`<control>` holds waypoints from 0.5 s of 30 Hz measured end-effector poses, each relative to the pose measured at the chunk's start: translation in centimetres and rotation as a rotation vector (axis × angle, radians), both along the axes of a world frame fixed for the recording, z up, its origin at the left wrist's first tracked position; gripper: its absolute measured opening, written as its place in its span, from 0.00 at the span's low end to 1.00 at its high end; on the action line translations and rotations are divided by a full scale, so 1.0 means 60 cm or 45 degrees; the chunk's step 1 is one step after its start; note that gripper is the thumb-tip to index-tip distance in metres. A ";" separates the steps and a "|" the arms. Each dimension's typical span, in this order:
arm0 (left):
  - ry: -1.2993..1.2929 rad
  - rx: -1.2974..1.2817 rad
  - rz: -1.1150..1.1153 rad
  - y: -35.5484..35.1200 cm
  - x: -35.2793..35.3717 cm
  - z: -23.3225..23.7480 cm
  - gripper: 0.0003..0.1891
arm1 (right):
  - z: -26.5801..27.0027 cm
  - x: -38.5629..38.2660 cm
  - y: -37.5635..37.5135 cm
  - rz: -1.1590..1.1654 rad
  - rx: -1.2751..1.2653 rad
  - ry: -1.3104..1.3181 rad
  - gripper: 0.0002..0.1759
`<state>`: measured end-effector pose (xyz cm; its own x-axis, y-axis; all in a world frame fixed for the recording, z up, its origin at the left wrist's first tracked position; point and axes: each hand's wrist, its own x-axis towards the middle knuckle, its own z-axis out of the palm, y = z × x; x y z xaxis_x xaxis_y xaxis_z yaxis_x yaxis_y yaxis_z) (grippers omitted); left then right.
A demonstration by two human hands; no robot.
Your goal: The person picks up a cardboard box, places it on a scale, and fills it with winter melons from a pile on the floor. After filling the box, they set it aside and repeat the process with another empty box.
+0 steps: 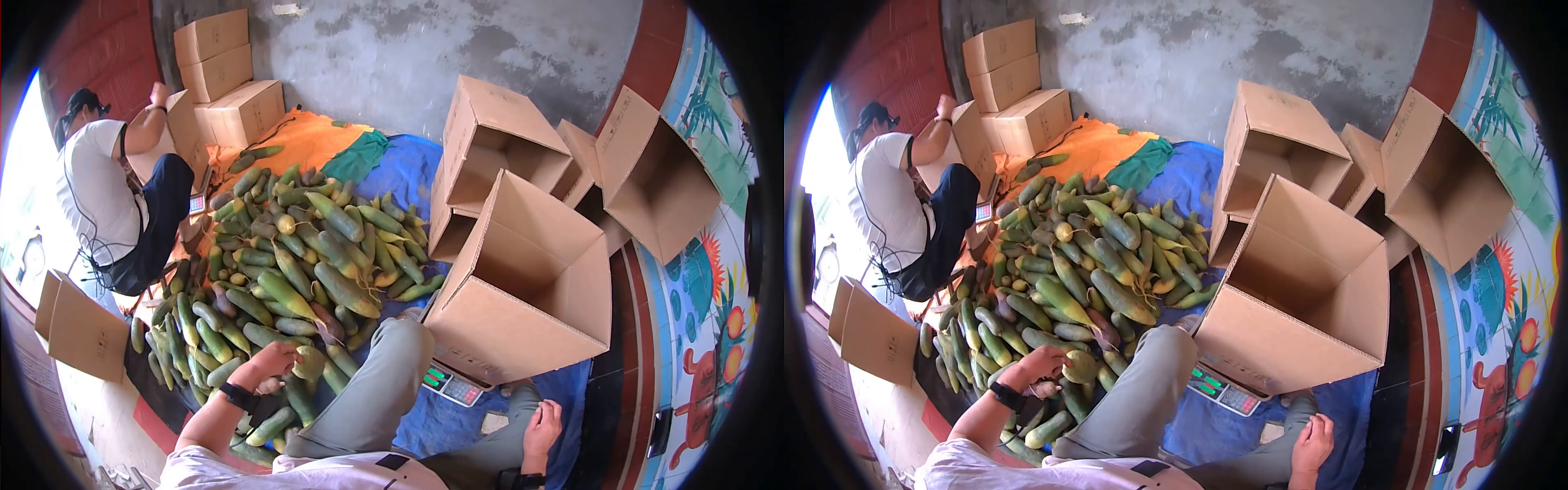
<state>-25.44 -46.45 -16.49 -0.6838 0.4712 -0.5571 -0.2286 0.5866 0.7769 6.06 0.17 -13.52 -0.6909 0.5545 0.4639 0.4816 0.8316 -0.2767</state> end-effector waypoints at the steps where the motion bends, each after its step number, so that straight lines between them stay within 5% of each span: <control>1: 0.005 0.000 0.003 0.002 -0.002 0.025 0.11 | 0.001 -0.002 0.000 0.008 -0.006 -0.004 0.08; 5: 0.066 0.213 0.150 0.022 -0.005 0.123 0.10 | 0.029 -0.027 -0.025 0.074 -0.125 0.087 0.08; 15: 0.523 0.542 -0.127 0.128 -0.008 0.426 0.10 | 0.178 -0.131 -0.139 0.539 -0.325 0.379 0.08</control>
